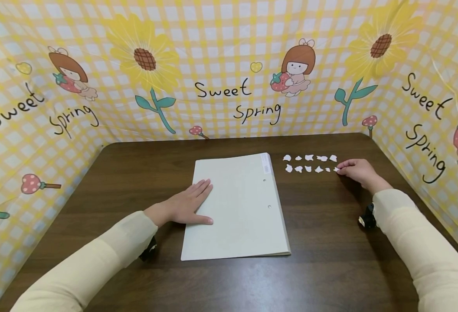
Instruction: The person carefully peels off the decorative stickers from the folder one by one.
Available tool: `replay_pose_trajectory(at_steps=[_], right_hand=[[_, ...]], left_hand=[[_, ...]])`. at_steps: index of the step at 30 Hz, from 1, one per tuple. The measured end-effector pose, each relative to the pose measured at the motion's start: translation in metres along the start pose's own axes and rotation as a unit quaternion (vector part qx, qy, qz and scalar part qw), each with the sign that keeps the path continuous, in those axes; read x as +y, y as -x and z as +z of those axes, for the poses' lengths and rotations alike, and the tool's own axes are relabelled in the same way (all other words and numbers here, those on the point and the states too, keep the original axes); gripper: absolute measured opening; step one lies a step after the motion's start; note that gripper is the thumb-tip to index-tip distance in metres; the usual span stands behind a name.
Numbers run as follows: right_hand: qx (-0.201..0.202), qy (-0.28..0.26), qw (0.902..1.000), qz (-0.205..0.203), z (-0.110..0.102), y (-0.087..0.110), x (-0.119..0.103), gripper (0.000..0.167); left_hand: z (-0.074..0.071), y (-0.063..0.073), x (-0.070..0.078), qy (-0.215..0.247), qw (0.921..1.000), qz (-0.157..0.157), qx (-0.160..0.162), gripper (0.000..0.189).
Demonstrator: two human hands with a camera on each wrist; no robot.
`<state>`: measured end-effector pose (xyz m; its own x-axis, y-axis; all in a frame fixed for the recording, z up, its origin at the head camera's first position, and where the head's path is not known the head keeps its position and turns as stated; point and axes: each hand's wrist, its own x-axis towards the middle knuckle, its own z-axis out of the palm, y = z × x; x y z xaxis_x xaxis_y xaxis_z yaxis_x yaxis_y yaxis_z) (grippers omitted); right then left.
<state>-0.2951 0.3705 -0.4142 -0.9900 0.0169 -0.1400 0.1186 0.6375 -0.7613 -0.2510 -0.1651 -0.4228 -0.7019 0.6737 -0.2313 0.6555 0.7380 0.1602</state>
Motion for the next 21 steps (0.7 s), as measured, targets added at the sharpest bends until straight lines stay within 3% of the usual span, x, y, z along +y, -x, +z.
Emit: replay_pose_trajectory(at_steps=[10,16,21], right_hand=[[0.005,-0.021,0.9998,-0.001,-0.0003,0.0013,0.0018,0.033],[0.002,-0.078,0.9969,-0.013,-0.0033,0.001,0.0053,0.022],[-0.002,-0.096,0.9953,-0.008,-0.0023,0.0014,0.002,0.034]], left_hand=[[0.0025,-0.0012,-0.0017,0.0,1.0,0.003,0.003,0.111],[0.0022,-0.0015,-0.0018,-0.001,1.0,-0.005,-0.004,0.113],[0.0023,-0.0021,-0.0024,-0.004,0.9999,-0.013,-0.011,0.113]])
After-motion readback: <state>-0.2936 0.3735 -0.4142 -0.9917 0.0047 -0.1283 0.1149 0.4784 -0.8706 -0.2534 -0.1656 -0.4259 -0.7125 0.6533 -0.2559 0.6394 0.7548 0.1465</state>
